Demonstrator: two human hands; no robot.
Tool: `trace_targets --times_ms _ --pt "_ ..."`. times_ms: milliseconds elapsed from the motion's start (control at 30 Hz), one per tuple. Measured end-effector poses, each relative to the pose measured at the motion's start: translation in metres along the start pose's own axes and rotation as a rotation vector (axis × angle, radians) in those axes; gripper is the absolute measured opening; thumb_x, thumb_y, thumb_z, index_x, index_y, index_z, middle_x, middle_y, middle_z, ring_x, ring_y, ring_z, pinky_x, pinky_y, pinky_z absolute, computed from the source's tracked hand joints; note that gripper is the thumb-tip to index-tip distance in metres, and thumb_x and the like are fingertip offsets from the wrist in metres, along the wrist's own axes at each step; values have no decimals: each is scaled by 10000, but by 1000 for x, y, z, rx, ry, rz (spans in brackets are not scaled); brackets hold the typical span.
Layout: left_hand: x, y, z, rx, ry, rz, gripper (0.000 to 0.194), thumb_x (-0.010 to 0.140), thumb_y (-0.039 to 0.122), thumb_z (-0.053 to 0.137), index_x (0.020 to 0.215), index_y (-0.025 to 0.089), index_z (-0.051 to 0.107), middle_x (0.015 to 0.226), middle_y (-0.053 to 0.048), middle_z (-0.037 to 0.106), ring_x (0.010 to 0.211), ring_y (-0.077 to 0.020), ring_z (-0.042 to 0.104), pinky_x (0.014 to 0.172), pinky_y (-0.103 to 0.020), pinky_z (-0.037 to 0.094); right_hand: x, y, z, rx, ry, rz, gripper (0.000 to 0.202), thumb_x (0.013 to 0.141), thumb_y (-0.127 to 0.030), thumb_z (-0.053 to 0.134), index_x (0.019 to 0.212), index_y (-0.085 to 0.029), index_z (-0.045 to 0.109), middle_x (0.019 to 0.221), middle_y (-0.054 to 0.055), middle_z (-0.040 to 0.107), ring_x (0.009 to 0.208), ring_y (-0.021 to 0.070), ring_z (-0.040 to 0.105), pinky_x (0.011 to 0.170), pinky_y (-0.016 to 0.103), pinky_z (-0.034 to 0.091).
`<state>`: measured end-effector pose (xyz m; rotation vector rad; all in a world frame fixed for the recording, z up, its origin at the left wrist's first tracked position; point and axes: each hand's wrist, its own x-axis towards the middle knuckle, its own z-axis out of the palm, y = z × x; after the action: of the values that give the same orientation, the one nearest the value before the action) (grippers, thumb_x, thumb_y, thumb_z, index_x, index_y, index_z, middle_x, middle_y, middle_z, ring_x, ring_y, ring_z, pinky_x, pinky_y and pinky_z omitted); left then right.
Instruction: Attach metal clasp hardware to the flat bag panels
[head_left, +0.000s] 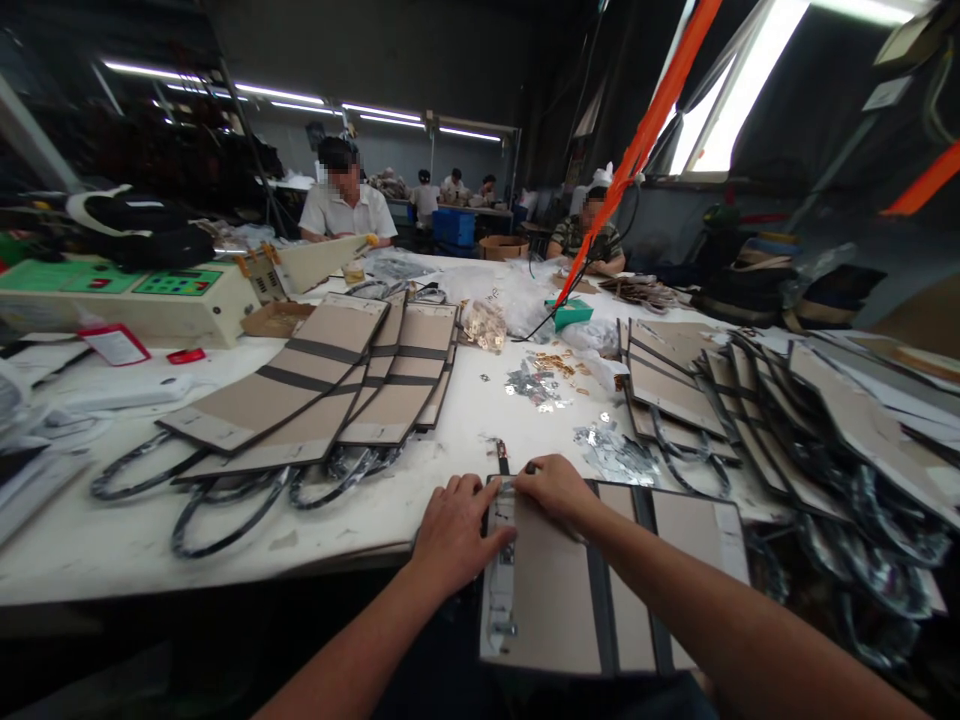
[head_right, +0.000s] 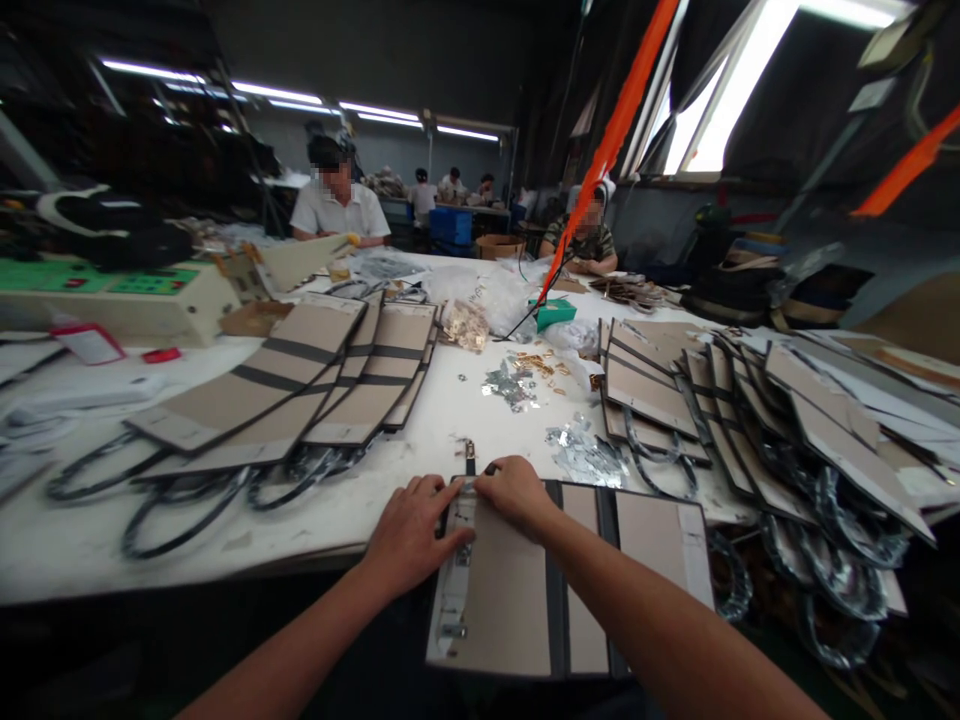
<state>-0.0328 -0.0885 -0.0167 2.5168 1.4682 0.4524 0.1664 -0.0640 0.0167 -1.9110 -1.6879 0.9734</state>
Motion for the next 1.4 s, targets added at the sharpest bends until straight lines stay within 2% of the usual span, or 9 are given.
trace_targets --times_ms 467,667,767,900,967,1067,1167,1267,1400 --pt "1 0 -2 -51 5 -28 598 867 512 743 1412 309 607 1221 -76 639 1151 -311 563 945 -445 442 0 -3 4 -238 39 18 157 797 -293 652 791 -187 768 772 63 744 746 205 639 669 278 402" --pt "15 -5 -6 -173 -60 -160 596 920 350 662 1475 172 536 1299 -109 678 1215 -264 597 1028 -364 434 -4 -1 6 -240 53 -16 122 827 -278 655 859 -212 752 902 46 766 854 207 670 767 273 435" --pt "30 -10 -10 -193 -124 -215 502 945 365 608 1408 175 596 1196 -91 738 1088 -236 676 908 -319 478 -6 1 6 -224 36 -20 125 843 -295 651 841 -217 748 886 43 763 853 211 676 760 274 436" --pt "53 -13 -18 -194 -249 -255 307 907 434 614 1041 202 765 957 -75 787 907 -241 715 736 -297 459 -7 7 7 -191 71 -56 129 844 -301 668 928 -233 738 938 30 766 877 205 673 773 269 430" --pt "62 -13 -22 -182 -298 -266 288 873 459 638 842 200 758 873 -81 778 854 -247 710 704 -299 442 -7 10 7 -185 83 -70 131 845 -297 667 940 -238 733 927 23 762 861 199 667 768 267 421" --pt "73 -11 -23 -182 -361 -297 302 838 454 666 691 191 695 769 -83 746 796 -254 701 678 -303 436 -4 13 8 -182 55 -68 121 857 -293 646 898 -233 743 886 27 756 827 195 660 741 268 406" --pt "78 -7 -23 -241 -431 -347 278 841 409 669 680 184 652 703 -72 717 740 -243 706 634 -288 446 0 14 7 -164 33 -63 127 852 -281 640 873 -223 751 859 38 754 802 197 659 712 272 396" --pt "79 -3 -22 -370 -540 -422 252 929 383 577 781 185 625 615 -28 679 563 -202 682 529 -265 442 3 14 5 -139 22 -62 127 841 -283 644 858 -219 752 844 43 753 788 201 659 695 277 395" --pt "81 -3 -20 -512 -594 -501 232 962 359 571 791 201 561 519 42 565 420 -170 617 404 -236 341 5 14 0 -104 -6 -73 96 826 -271 669 836 -213 746 784 31 735 736 192 644 674 279 398"
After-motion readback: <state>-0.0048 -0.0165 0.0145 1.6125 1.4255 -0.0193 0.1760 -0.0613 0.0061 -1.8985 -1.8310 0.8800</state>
